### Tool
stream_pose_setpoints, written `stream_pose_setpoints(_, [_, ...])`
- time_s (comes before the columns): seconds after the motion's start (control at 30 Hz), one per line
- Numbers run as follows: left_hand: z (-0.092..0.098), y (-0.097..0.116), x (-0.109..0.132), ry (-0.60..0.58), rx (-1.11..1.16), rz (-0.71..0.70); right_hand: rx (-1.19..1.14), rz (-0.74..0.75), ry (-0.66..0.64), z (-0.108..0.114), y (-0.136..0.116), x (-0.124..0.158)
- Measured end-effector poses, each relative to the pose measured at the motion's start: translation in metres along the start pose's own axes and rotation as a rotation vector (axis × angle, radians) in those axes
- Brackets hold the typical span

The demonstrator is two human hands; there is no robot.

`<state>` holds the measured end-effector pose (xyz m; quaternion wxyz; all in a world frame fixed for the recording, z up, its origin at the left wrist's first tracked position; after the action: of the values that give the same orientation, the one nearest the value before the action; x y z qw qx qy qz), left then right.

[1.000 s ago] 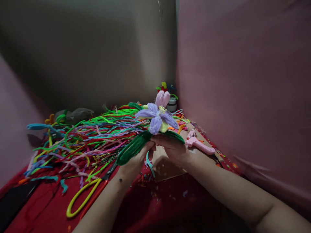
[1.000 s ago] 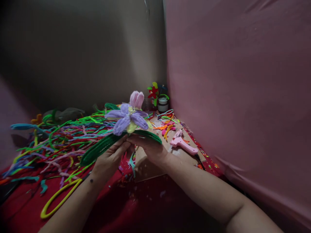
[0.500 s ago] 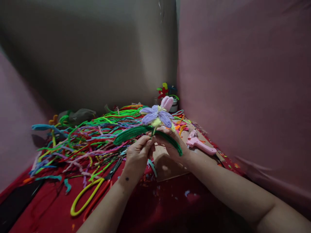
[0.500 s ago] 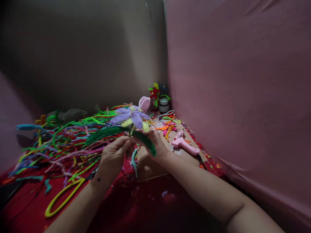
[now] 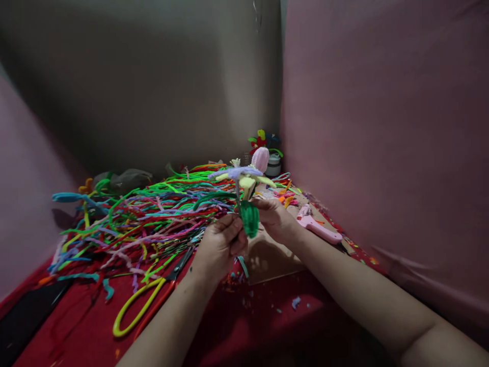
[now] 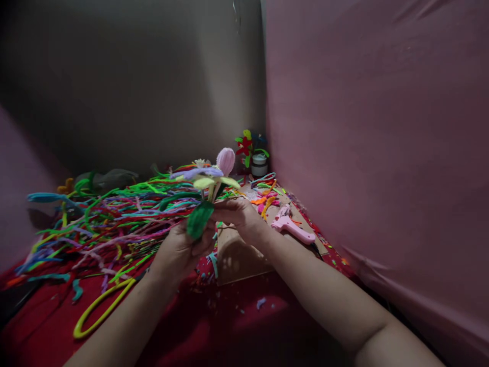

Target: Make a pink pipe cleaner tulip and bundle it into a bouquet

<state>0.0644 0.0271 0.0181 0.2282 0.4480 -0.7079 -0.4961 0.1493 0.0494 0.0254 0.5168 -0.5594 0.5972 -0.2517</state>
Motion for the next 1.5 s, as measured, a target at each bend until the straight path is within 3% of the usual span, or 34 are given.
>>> stream_pose_setpoints(0.13, [-0.008, -0.009, 0.003, -0.14, 0.117, 0.107, 0.013, -0.062, -0.162, -0.015, -0.001, 0.005])
stream_pose_setpoints(0.3, [-0.009, -0.01, 0.003, -0.216, 0.101, 0.135, 0.033, -0.016, -0.149, -0.018, -0.005, 0.009])
stream_pose_setpoints(0.43, [-0.003, 0.005, 0.001, -0.067, -0.182, 0.008, 0.022, 0.091, -0.027, -0.014, -0.01, 0.012])
stream_pose_setpoints(0.57, [0.004, 0.02, 0.002, 0.118, -0.54, -0.121, -0.013, 0.053, 0.009, -0.015, -0.004, 0.013])
stream_pose_setpoints(0.7, [0.014, 0.019, 0.005, 0.246, -0.711, -0.203, -0.03, 0.068, 0.156, -0.004, -0.005, 0.012])
stream_pose_setpoints(0.83, [0.017, 0.028, 0.013, 0.385, -0.957, -0.413, 0.057, 0.074, 0.217, -0.002, -0.003, 0.014])
stream_pose_setpoints(0.97, [0.016, 0.033, 0.016, 0.428, -1.111, -0.483, 0.12, 0.131, 0.293, 0.0, -0.002, 0.017])
stream_pose_setpoints(1.17, [0.014, 0.035, 0.013, 0.347, -1.016, -0.433, 0.198, 0.148, 0.21, -0.007, -0.003, 0.015])
stream_pose_setpoints(1.37, [0.019, 0.029, 0.011, 0.355, -0.833, -0.347, 0.068, 0.026, -0.026, -0.025, 0.003, 0.012])
stream_pose_setpoints(1.5, [0.022, 0.029, 0.011, 0.373, -0.75, -0.342, 0.119, 0.021, 0.017, -0.016, -0.001, 0.009])
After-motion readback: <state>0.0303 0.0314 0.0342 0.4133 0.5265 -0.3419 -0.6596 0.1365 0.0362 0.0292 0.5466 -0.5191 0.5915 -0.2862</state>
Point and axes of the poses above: each hand's wrist, its own x-axis away from the middle knuckle, its own z-axis out of the back of the hand, y = z × x, the point moved 9 cm from there along -x, towards the middle knuckle, and after that the axes turned 2 degrees about -x, right-handed, at the moved point
